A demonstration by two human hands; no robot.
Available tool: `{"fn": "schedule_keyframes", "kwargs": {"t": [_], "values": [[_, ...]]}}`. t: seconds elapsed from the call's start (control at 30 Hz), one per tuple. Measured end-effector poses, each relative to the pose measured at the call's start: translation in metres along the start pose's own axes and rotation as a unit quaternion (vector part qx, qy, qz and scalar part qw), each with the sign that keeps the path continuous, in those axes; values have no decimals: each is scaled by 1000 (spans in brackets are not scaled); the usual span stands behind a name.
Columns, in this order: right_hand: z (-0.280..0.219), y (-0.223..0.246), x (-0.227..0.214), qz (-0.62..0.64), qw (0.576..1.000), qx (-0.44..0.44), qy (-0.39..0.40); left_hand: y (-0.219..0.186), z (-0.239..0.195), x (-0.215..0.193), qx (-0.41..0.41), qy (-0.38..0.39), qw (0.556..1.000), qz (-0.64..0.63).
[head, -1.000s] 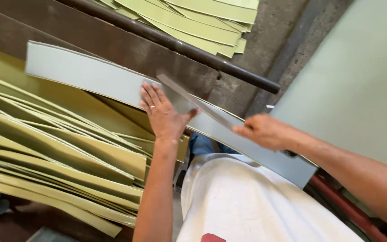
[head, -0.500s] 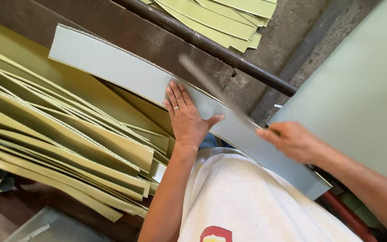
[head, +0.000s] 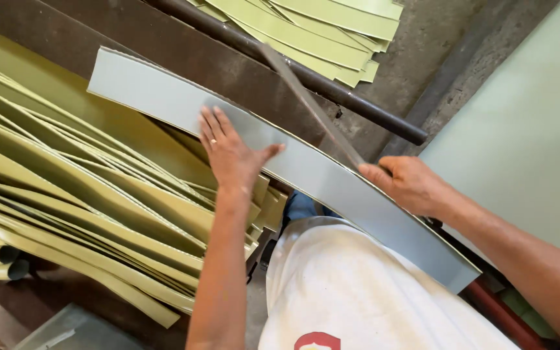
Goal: Trimming excess material from the edges of long strips using a handheld blade.
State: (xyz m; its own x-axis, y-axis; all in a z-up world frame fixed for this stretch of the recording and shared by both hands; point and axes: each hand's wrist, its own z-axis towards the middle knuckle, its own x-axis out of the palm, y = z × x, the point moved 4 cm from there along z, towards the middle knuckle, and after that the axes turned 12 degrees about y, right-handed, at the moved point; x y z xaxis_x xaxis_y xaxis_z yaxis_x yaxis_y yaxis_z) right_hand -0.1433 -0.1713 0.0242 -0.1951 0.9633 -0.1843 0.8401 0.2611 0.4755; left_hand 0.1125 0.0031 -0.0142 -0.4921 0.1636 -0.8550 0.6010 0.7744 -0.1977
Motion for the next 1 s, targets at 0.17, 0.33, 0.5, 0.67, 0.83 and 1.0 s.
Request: {"fn": "schedule_keyframes", "kwargs": {"t": [0.17, 0.33, 0.5, 0.67, 0.83, 1.0], "values": [[-20, 17, -26, 78, 996, 47, -20, -11, -1, -5, -39, 47, 998, -9], [-3, -3, -2, 190, 979, 70, -27, -12, -8, 9, -27, 49, 998, -21], [22, -3, 14, -58, 997, -13, 56, -13, -7, 5, -31, 52, 998, -33], [16, 17, -14, 153, 987, 14, -41, -11, -3, 14, 3, 8, 1000, -30], [49, -10, 36, -63, 994, 2, 84, -13, 0, 10, -23, 31, 999, -18], [23, -31, 39, -170, 953, -61, -244, -14, 2, 13, -17, 31, 999, -24]]}}
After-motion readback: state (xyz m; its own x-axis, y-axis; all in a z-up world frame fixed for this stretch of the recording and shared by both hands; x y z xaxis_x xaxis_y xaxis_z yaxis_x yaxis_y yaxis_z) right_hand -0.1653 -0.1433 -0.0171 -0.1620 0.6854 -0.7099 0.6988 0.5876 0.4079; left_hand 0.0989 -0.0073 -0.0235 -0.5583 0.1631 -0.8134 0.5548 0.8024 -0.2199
